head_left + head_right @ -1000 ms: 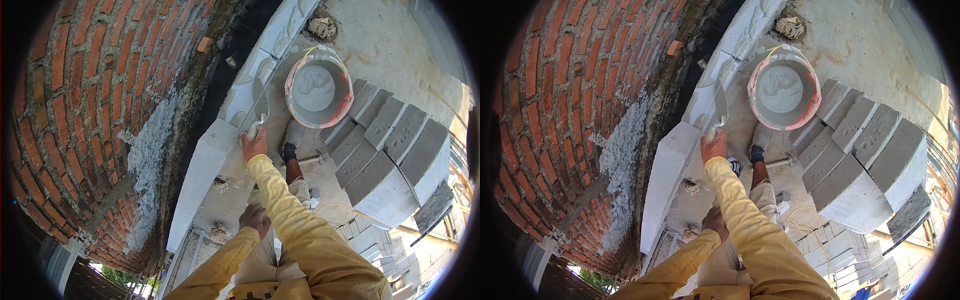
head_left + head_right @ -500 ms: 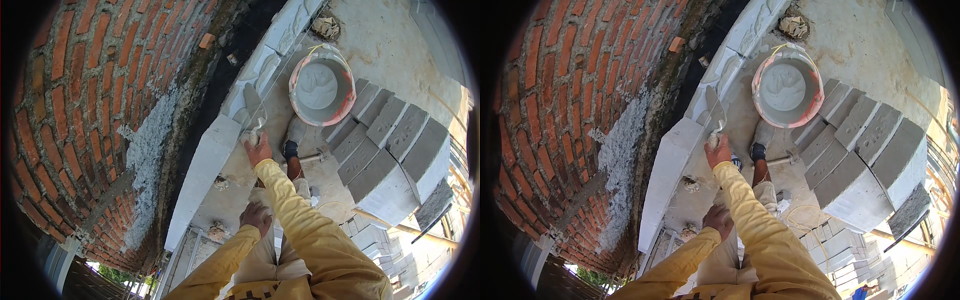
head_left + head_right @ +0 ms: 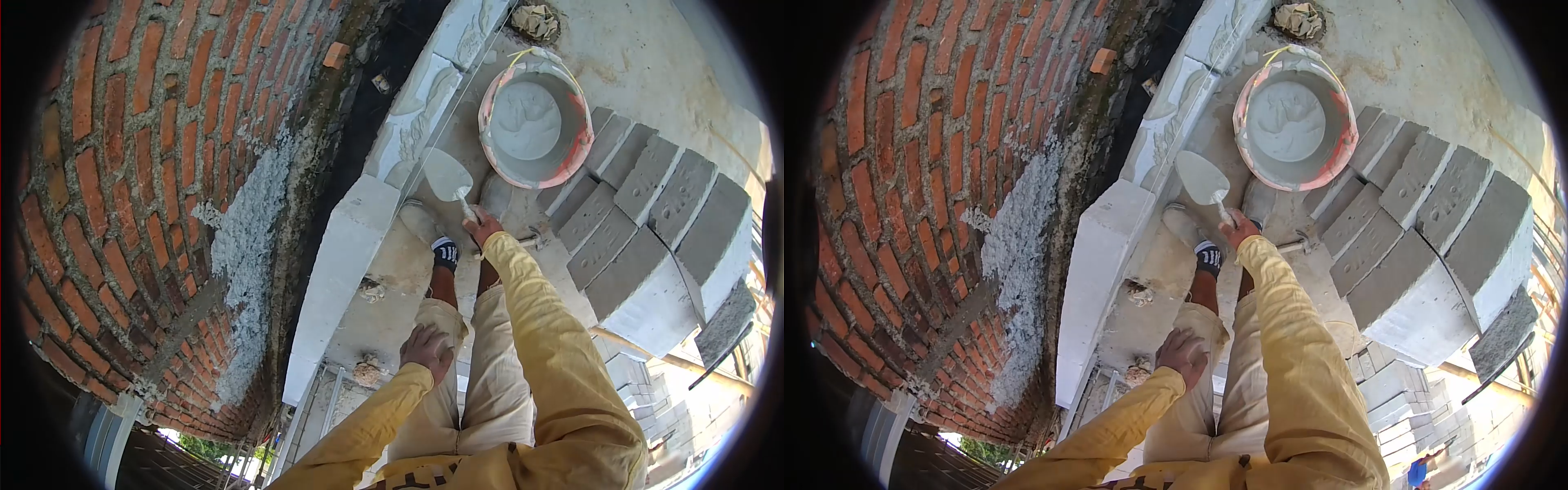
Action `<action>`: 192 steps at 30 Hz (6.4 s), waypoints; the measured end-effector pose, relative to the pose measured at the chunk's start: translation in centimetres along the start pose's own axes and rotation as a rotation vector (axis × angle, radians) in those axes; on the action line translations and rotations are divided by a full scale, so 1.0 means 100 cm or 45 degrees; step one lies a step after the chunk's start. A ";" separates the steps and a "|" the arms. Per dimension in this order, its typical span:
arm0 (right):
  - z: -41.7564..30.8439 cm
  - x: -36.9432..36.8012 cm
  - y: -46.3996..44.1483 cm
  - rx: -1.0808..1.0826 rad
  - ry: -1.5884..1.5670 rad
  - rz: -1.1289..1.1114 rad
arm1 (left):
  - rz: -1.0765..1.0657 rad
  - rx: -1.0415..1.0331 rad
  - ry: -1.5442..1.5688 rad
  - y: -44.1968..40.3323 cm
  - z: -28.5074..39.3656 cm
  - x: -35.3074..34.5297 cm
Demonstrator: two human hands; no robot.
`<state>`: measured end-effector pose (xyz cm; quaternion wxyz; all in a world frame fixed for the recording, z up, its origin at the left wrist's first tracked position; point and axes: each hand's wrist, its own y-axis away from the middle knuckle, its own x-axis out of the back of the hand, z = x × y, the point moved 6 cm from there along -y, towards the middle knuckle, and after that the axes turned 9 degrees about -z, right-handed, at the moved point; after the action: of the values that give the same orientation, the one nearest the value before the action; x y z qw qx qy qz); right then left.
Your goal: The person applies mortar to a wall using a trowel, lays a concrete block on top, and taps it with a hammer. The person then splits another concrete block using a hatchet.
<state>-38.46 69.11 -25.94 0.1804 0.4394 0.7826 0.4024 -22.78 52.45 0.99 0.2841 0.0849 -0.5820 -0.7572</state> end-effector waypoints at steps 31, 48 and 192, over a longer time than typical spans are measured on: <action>-0.051 0.115 0.096 -0.121 -0.922 0.524 | 0.063 -0.064 -0.150 -0.001 0.009 0.010; -0.347 0.311 -0.121 0.191 0.711 0.978 | 0.136 -0.103 -0.049 -0.007 0.013 0.009; -0.113 0.017 0.126 0.332 -0.110 0.145 | -0.116 0.130 -0.113 -0.010 0.016 0.021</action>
<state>-39.76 68.87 -8.92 0.1323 0.5198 0.7935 0.2876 -25.60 52.80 0.93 0.2186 0.0921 -0.6275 -0.7416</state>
